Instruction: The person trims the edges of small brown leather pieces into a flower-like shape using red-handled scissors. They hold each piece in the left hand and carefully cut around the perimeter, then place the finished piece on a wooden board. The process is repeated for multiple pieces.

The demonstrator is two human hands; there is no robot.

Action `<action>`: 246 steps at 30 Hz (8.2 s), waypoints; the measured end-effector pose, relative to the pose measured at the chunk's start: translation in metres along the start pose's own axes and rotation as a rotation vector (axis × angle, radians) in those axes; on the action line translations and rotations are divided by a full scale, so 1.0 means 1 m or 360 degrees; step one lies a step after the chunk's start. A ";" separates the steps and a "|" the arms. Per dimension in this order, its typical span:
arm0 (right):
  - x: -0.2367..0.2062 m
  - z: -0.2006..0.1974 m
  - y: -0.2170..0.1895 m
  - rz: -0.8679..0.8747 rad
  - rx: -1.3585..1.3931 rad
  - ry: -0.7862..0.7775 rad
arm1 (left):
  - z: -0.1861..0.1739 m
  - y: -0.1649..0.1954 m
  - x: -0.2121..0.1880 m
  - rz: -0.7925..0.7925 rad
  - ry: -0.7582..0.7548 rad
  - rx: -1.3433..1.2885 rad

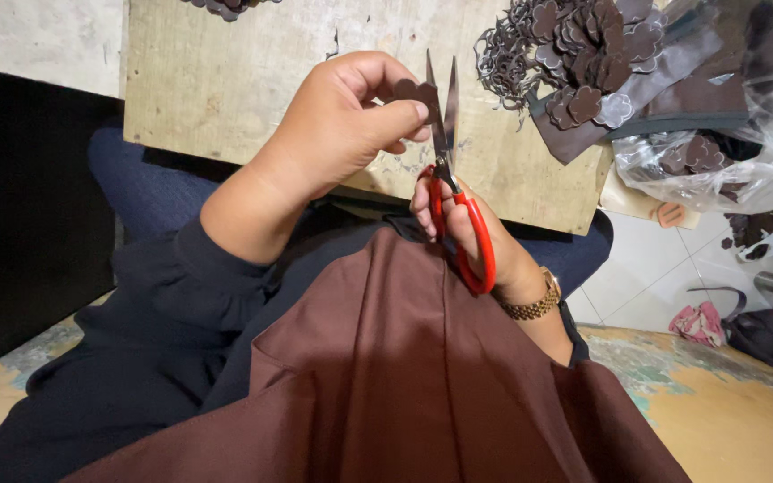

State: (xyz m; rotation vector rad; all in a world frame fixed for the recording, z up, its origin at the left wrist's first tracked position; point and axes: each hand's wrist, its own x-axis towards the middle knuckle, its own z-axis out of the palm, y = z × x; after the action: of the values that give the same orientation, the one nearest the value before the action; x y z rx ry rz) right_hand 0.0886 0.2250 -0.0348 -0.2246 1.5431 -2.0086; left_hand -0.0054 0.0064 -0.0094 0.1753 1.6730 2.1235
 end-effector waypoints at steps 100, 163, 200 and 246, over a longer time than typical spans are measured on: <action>0.003 0.017 -0.009 -0.0055 0.0109 0.0039 | 0.012 0.013 -0.014 0.0022 0.0283 -0.0240; -0.002 0.004 -0.007 -0.0038 -0.0197 -0.0174 | 0.006 -0.002 -0.011 -0.0057 0.0066 -0.0285; 0.004 0.015 0.002 -0.0032 0.0199 0.0030 | 0.009 -0.004 -0.010 -0.0285 0.0032 -0.0168; -0.001 0.006 -0.008 -0.0057 -0.0171 -0.0189 | -0.004 0.024 -0.021 -0.0156 -0.0041 0.0423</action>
State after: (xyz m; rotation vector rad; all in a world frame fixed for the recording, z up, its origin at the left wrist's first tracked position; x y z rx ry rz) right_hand 0.0894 0.2221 -0.0258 -0.4094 1.5829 -1.9054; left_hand 0.0062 -0.0097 0.0155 0.1943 1.9037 1.8157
